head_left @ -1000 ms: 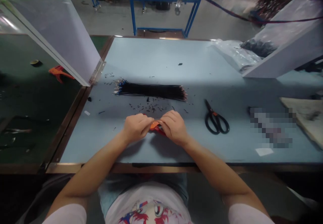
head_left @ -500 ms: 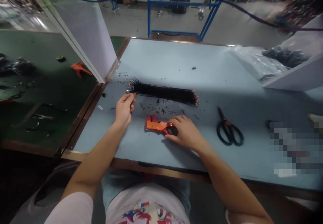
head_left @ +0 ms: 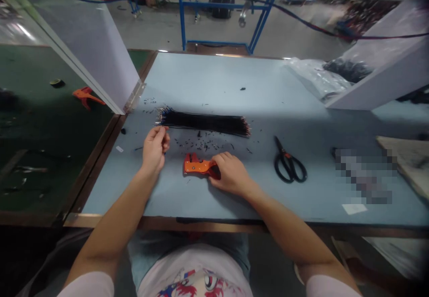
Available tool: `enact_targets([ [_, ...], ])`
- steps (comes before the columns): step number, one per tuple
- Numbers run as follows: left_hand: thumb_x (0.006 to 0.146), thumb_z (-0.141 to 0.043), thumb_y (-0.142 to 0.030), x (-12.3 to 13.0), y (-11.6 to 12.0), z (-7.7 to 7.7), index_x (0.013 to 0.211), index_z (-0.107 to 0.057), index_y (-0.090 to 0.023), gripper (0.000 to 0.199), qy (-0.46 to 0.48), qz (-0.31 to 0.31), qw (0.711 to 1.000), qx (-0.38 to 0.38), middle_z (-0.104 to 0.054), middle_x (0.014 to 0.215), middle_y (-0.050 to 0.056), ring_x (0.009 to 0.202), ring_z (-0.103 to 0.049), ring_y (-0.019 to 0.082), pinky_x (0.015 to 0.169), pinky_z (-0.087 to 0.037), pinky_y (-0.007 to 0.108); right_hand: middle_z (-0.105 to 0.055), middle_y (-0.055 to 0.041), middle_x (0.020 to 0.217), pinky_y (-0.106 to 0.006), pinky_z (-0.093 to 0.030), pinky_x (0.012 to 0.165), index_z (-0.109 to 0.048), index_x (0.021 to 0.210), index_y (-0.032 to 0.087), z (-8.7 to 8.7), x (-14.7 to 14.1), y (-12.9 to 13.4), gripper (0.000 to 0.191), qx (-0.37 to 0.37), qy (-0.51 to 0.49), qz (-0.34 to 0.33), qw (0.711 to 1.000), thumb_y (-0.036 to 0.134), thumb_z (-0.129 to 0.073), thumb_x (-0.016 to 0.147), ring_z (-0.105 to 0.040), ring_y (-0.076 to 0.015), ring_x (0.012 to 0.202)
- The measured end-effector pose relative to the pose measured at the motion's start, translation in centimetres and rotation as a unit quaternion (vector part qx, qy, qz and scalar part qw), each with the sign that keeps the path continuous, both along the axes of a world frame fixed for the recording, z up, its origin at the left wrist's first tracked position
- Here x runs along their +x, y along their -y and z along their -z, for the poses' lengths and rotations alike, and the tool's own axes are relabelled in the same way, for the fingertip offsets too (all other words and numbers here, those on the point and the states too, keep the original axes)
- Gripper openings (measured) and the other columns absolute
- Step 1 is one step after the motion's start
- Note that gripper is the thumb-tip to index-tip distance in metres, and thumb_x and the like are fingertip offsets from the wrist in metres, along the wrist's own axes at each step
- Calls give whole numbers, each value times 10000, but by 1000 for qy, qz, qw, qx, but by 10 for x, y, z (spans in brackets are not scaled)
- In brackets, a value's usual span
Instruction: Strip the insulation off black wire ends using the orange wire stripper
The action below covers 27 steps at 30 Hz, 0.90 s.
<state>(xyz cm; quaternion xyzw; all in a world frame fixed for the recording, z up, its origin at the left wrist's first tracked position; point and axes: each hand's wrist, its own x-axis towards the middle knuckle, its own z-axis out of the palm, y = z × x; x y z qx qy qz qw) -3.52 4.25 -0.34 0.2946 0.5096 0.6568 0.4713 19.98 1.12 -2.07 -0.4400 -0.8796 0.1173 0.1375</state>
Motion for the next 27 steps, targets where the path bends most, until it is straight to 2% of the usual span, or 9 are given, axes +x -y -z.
enact_targets([
  [4, 688, -655, -328, 0, 0, -2, 766, -549, -198, 184, 0, -2, 1000, 1, -468, 552, -55, 403, -340, 32, 370, -202, 163, -614, -69, 871, -352, -420, 718, -540, 832, 191, -6, 7, -4, 237, -5, -97, 55, 994, 259, -650, 633, -535, -245, 843],
  [6, 693, -647, -333, 1, 1, -2, 766, -550, -201, 180, 1, 3, 1000, -3, -466, 552, -56, 401, -339, 33, 368, -198, 164, -609, -52, 844, -350, -439, 711, -526, 825, 193, -8, 13, -8, 244, -64, -202, 109, 971, 290, -655, 642, -551, -219, 784],
  [8, 693, -642, -343, 2, 2, -2, 767, -556, -197, 185, 0, 13, 1000, -11, -466, 551, -56, 398, -335, 32, 365, -193, 163, -611, -49, 833, -348, -467, 680, -509, 856, 192, -9, 17, -12, 263, -189, -325, 128, 918, 351, -632, 687, -571, -199, 728],
  [11, 664, -646, -312, 5, 4, -1, 771, -583, -184, 179, -18, 37, 999, -26, -477, 556, -52, 400, -333, 32, 361, -168, 165, -628, -93, 903, -359, -507, 634, -499, 980, 183, -10, 19, -16, 312, -402, -465, 77, 785, 432, -493, 790, -614, -215, 747],
  [13, 641, -644, -279, 7, 5, 1, 771, -603, -176, 171, -36, 65, 997, -26, -496, 562, -45, 413, -344, 35, 368, -175, 168, -632, -130, 953, -384, -526, 636, -502, 1040, 170, -9, 18, -16, 381, -487, -505, 42, 711, 460, -393, 817, -631, -241, 799],
  [15, 643, -645, -276, 10, 7, 3, 783, -622, -176, 174, -52, 95, 994, -16, -523, 577, -36, 437, -370, 41, 391, -222, 169, -636, -152, 963, -413, -537, 651, -516, 1047, 158, -9, 17, -15, 430, -529, -515, 24, 674, 468, -324, 819, -636, -260, 833],
  [18, 667, -661, -310, 11, 8, 6, 818, -646, -190, 194, -69, 117, 991, 7, -567, 620, -23, 488, -421, 50, 446, -300, 170, -628, -164, 1010, -461, -532, 698, -499, 1093, 162, -8, 16, -12, 440, -538, -527, -3, 658, 430, -310, 800, -633, -268, 874],
  [24, 661, -698, -370, 10, 9, 9, 831, -671, -191, 248, -87, 118, 989, 2, -612, 666, 2, 530, -472, 66, 480, -343, 181, -566, -176, 1154, -502, -494, 748, -321, 1299, 192, -8, 16, -8, 606, -513, -512, -41, 688, 327, -390, 712, -590, -280, 986],
  [27, 670, -701, -382, 10, 10, 8, 832, -674, -184, 257, -106, 125, 986, 7, -619, 643, 3, 563, -508, 81, 521, -372, 191, -578, -176, 1129, -500, -490, 748, -362, 1283, 183, -8, 14, -6, 621, -513, -516, -47, 684, 259, -422, 669, -589, -285, 978],
])
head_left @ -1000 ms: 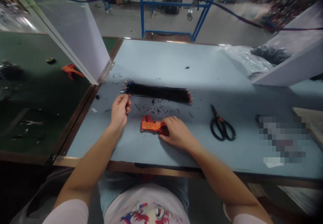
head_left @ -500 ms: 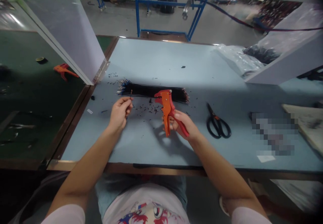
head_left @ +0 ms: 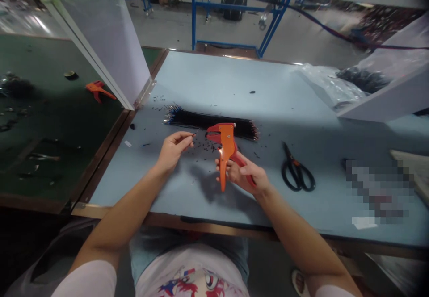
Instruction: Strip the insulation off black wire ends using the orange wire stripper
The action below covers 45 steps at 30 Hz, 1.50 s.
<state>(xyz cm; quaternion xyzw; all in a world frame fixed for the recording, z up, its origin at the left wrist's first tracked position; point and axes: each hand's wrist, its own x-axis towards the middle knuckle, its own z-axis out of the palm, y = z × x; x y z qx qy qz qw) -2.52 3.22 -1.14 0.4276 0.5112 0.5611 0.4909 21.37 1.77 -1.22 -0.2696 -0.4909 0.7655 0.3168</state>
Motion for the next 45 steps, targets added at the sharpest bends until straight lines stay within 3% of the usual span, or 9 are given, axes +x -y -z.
enact_targets([
  [5, 678, -694, -366, 0, 2, -4, 779, -662, -175, 219, -19, -2, 1000, 25, -615, 598, -5, 549, -506, 87, 555, -392, 211, -562, -165, 1172, -494, -483, 778, -360, 1306, 183, -2, -1, 3, 677, 21, 15, -16, 1000, 239, -444, 637, -577, -286, 987],
  [11, 669, -681, -364, 2, 1, -5, 723, -644, -174, 201, -4, -17, 999, 33, -611, 605, -6, 537, -483, 82, 533, -375, 208, -567, -178, 1152, -523, -494, 739, -280, 1336, 169, -4, -2, 8, 697, -15, 6, -63, 998, 273, -392, 656, -596, -291, 960],
  [18, 674, -637, -343, 0, -4, -1, 670, -613, -168, 177, 63, -72, 995, 8, -570, 574, -19, 494, -429, 61, 474, -311, 179, -589, -191, 1115, -521, -506, 690, -335, 1302, 158, -2, -1, 8, 643, -20, 38, -50, 998, 279, -367, 671, -614, -300, 933],
  [23, 723, -590, -439, -2, -5, -4, 606, -531, -155, 313, 142, -88, 985, -39, -467, 503, -38, 417, -355, 43, 412, -209, 168, -596, -170, 1114, -537, -489, 748, -382, 1281, 191, 1, 0, 10, 644, -83, -9, -61, 995, 272, -436, 645, -620, -306, 924],
  [28, 750, -495, -200, -6, -9, -6, 730, -587, -147, 108, 168, -202, 964, -41, -498, 590, -32, 457, -370, 36, 450, -244, 170, -614, -123, 1131, -540, -461, 810, -512, 1203, 257, 4, 2, 13, 529, -120, -12, -41, 992, 282, -490, 675, -610, -308, 958],
  [30, 738, -466, -120, -8, -10, -6, 798, -607, -152, 157, 159, -240, 957, -24, -518, 637, -30, 495, -393, 37, 494, -285, 172, -619, -110, 1140, -552, -451, 816, -542, 1178, 283, 8, 4, 13, 502, -134, 3, -26, 991, 300, -506, 678, -607, -320, 968],
  [37, 792, -519, -182, -13, -14, -3, 873, -580, -152, 106, 149, -277, 949, 31, -546, 617, -25, 581, -479, 80, 592, -348, 205, -628, -113, 1148, -565, -444, 832, -609, 1108, 317, 23, 9, 9, 443, -207, -15, 13, 978, 266, -561, 670, -612, -338, 983],
  [41, 762, -585, -215, -17, -14, -5, 742, -563, -147, 74, 135, -302, 942, 61, -578, 663, -9, 650, -521, 92, 687, -388, 227, -644, -114, 1106, -530, -476, 796, -627, 1088, 290, 15, 2, 11, 461, -220, -39, 9, 975, 226, -564, 636, -625, -324, 946],
  [45, 745, -576, -170, -25, -15, -7, 785, -588, -156, 44, 116, -353, 924, 95, -605, 760, 0, 714, -531, 93, 699, -395, 214, -637, -110, 1091, -511, -480, 804, -596, 1141, 259, 5, -5, 12, 521, -199, -59, -19, 978, 193, -550, 626, -616, -304, 945],
])
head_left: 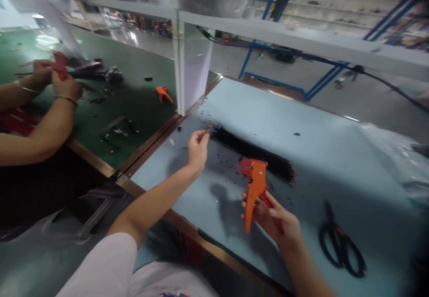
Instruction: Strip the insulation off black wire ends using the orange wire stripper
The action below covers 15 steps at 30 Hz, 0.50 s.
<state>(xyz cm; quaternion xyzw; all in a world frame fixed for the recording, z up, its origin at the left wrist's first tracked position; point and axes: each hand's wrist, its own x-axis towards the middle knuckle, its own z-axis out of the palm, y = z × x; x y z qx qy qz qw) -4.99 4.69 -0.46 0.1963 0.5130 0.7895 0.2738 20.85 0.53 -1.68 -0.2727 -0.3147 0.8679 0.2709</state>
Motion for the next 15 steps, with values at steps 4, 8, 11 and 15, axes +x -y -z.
enact_targets([
  [4, 745, -560, -174, -7, -4, 4, 827, -612, -165, 98, 21, 8, 1000, -5, -613, 813, 9, 666, -505, 77, 590, -360, 190, -613, -109, 1109, -481, -482, 802, -540, 1215, 243, -1, -2, -2, 578, 29, -32, -19, 999, 189, -541, 640, -603, -284, 953],
  [8, 714, -605, -213, -8, -5, 9, 796, -623, -157, 101, 65, 58, 996, -15, -593, 751, 2, 594, -465, 63, 521, -310, 184, -593, -109, 1138, -484, -471, 815, -512, 1243, 247, 2, 0, -2, 583, 35, -52, -33, 997, 189, -531, 663, -589, -281, 976],
  [11, 682, -648, -223, -7, -5, 10, 763, -626, -154, 109, 62, 58, 996, -24, -576, 705, -12, 594, -461, 61, 527, -310, 182, -586, -113, 1143, -496, -463, 824, -517, 1235, 240, 3, 1, -2, 570, 37, -56, -40, 997, 190, -532, 667, -582, -286, 981],
  [15, 659, -682, -240, -4, -2, 7, 751, -634, -160, 132, 27, 59, 998, -17, -588, 709, -14, 626, -483, 70, 559, -337, 186, -587, -116, 1139, -510, -462, 825, -515, 1232, 237, 2, 0, -1, 574, 41, -49, -37, 997, 194, -542, 661, -584, -296, 983],
])
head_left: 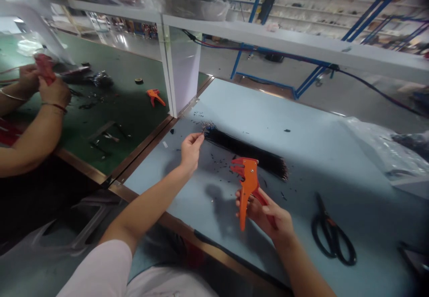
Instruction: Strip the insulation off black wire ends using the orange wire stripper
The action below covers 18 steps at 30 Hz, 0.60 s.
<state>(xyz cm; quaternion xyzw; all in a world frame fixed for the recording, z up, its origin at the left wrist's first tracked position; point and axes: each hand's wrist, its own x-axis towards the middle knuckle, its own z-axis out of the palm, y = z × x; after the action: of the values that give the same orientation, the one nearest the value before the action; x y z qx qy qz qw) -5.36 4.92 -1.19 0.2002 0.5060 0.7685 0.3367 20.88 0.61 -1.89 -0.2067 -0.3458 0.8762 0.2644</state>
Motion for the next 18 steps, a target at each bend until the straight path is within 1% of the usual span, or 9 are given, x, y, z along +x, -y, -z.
enact_targets([
  [4, 668, -671, -239, 4, 2, 0, 745, -629, -162, 117, -55, -2, 998, 7, -600, 708, -7, 652, -506, 83, 598, -369, 200, -598, -108, 1131, -490, -476, 814, -501, 1229, 249, -1, -2, -1, 573, 2, 13, 39, 999, 189, -556, 662, -597, -288, 980],
  [6, 668, -668, -232, 5, 3, 0, 743, -624, -162, 112, -80, 4, 997, 1, -597, 705, -9, 664, -516, 84, 604, -378, 197, -602, -101, 1126, -471, -488, 799, -496, 1220, 252, -2, -3, -3, 551, -3, 31, 46, 998, 177, -565, 679, -609, -276, 964],
  [8, 676, -660, -238, 6, 3, -1, 758, -605, -166, 122, -82, 30, 996, -13, -580, 685, -19, 607, -501, 73, 544, -361, 188, -604, -105, 1121, -460, -498, 784, -494, 1205, 238, -1, -4, -5, 522, -11, 56, 27, 998, 168, -581, 694, -619, -273, 951],
  [10, 698, -644, -258, 7, 5, -6, 772, -558, -178, 139, -52, 68, 996, -22, -557, 654, -33, 512, -458, 57, 461, -310, 180, -610, -120, 1099, -448, -507, 765, -500, 1174, 207, 3, -6, -6, 464, -17, 88, -1, 996, 173, -592, 721, -627, -272, 938],
  [12, 715, -632, -277, 12, 10, -19, 759, -498, -193, 165, -5, 105, 994, -21, -530, 623, -44, 439, -401, 44, 401, -237, 176, -623, -130, 1059, -426, -518, 739, -506, 1134, 177, 8, -8, -8, 376, -24, 116, -24, 993, 193, -581, 766, -639, -265, 916],
  [14, 723, -628, -282, 21, 24, -39, 731, -461, -206, 183, 35, 139, 990, -9, -497, 602, -46, 414, -362, 41, 376, -183, 185, -632, -130, 1038, -408, -524, 729, -500, 1117, 165, 13, -9, -9, 325, -35, 124, -40, 991, 205, -564, 801, -648, -255, 903],
  [15, 726, -623, -286, 27, 36, -51, 720, -462, -214, 176, 47, 154, 987, -2, -477, 590, -46, 407, -345, 44, 370, -176, 195, -633, -129, 1042, -405, -525, 737, -495, 1117, 163, 15, -10, -11, 319, -41, 121, -46, 991, 202, -562, 808, -651, -251, 905],
  [16, 742, -608, -296, 32, 52, -63, 712, -472, -228, 155, 42, 180, 983, 6, -462, 581, -43, 408, -337, 50, 376, -208, 209, -631, -129, 1055, -405, -523, 753, -489, 1122, 164, 16, -10, -12, 322, -46, 116, -49, 991, 194, -564, 810, -652, -248, 913],
  [18, 800, -529, -367, 39, 92, -85, 734, -531, -299, 95, -27, 218, 975, 10, -448, 531, -32, 393, -320, 81, 396, -278, 266, -631, -131, 1066, -410, -519, 780, -480, 1134, 165, 16, -9, -14, 336, -51, 113, -52, 991, 179, -570, 811, -654, -244, 925],
])
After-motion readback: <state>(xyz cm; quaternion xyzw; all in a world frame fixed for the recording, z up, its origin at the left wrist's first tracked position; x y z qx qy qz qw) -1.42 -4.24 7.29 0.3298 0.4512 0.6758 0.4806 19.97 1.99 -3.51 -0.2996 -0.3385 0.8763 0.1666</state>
